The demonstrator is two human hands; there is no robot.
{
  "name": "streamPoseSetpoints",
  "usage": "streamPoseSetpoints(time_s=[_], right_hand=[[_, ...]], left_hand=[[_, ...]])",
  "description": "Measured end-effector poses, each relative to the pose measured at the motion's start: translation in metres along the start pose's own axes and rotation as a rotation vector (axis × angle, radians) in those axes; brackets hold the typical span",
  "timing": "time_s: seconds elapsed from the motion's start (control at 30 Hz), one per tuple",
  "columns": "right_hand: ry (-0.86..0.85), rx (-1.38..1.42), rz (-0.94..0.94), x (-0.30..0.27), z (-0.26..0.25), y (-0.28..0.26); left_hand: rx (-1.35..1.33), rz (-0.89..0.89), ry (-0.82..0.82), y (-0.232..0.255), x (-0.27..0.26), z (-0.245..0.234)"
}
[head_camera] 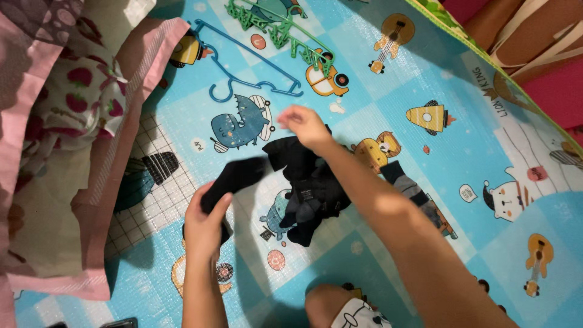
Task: The person sits on a play mat and folds a pile of socks one by one. They pick up each sock, turn it inside out or smooth it, fold it into a small bundle, and place it on the mat. The socks are mostly black, with some striped or patterned ones.
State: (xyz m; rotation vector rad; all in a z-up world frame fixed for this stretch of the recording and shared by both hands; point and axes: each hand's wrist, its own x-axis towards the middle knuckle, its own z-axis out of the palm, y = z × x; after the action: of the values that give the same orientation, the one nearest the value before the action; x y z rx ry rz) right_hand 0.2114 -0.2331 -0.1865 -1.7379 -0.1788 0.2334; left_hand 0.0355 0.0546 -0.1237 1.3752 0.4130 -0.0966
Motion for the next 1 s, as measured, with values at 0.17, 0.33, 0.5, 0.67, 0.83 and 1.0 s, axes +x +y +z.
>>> streamPoseSetpoints(time_s=[0.17, 0.33, 0.5, 0.67, 0.83, 1.0], right_hand=[[-0.062, -0.983, -0.116, -0.062, 0.023, 0.093], [-0.087, -1.181, -0.116, -0.093, 0.052, 0.129], [0.101, -0.857, -0.150, -0.078, 0.027, 0.142], [0.342, 0.368, 0.240, -0.054, -0.053, 0.101], [0.263, 0.889, 0.039, -0.066, -0.111, 0.063], [0.039, -0.634, 0.189, -0.090, -0.023, 0.091]], left_hand=[[-0.113, -0.168, 0.163, -0.038, -0.025, -0.021], [0.244, -0.098, 0.153, -0.076, -0.050, -0.023], [0.444, 0.183, 0.347, -0.084, -0.062, -0.026], [0.058, 0.316, 0.404, -0.098, -0.059, -0.027], [-0.209, 0.056, 0.319, -0.105, -0.055, -0.017], [-0.152, -0.022, 0.253, -0.086, -0.057, 0.005]])
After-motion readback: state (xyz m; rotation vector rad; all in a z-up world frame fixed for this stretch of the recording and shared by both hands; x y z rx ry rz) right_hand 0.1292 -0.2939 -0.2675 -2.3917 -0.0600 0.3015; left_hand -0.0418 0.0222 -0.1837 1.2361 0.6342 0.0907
